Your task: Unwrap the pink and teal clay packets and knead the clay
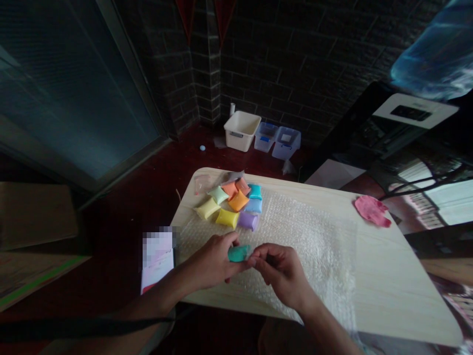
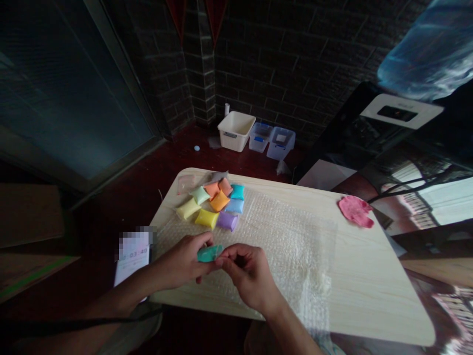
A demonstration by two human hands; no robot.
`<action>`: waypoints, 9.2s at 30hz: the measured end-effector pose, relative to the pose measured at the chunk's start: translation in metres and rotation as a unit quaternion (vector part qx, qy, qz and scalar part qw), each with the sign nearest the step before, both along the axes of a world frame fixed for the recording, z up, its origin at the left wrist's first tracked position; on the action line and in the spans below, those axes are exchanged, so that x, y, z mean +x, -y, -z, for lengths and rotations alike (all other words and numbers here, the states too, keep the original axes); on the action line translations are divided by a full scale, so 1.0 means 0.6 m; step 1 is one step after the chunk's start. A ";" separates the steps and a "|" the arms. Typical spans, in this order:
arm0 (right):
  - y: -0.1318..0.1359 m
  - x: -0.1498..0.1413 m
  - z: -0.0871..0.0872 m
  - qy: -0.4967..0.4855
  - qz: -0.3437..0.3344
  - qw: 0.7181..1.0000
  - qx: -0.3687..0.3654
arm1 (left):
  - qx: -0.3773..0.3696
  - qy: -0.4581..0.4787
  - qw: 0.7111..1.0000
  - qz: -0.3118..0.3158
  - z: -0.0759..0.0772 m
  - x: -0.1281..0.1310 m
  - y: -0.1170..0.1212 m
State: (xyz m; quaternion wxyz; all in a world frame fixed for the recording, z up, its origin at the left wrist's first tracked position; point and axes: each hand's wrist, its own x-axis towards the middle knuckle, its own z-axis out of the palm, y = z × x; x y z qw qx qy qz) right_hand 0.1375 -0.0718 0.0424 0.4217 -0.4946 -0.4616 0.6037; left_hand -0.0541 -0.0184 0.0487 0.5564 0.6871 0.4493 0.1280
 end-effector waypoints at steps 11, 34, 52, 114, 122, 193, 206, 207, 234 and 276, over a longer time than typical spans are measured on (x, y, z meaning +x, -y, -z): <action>0.002 -0.003 0.004 -0.093 0.022 0.994 -0.061 | 0.092 -0.036 0.995 -0.001 -0.008 0.005 0.001; -0.008 0.011 0.007 -0.011 0.150 0.985 0.089 | -0.062 0.233 0.960 -0.141 0.009 -0.002 -0.013; -0.024 0.019 0.028 0.014 0.063 0.996 -0.059 | 0.134 0.209 0.946 -0.208 0.008 0.007 -0.005; -0.013 0.015 0.009 -0.046 0.141 0.986 0.081 | 0.017 0.188 0.981 -0.034 0.006 0.018 0.016; -0.020 0.024 -0.001 -0.043 0.108 0.991 0.065 | 0.045 0.144 0.988 -0.020 0.002 0.014 0.012; -0.018 0.022 0.011 0.031 0.002 0.999 -0.031 | -0.015 0.133 0.983 -0.124 0.012 0.014 0.009; -0.017 0.018 0.005 0.001 0.004 1.000 -0.027 | -0.122 0.284 0.946 -0.093 0.009 0.029 0.017; -0.018 0.019 0.004 -0.001 0.007 1.000 -0.029 | -0.110 0.267 0.952 -0.103 0.007 0.027 0.015; -0.014 0.018 0.006 -0.011 -0.030 0.998 -0.051 | -0.126 0.271 0.952 -0.060 0.006 0.013 0.004; -0.019 0.018 0.010 0.029 -0.045 0.998 0.026 | -0.095 0.197 0.966 -0.138 0.021 0.015 0.005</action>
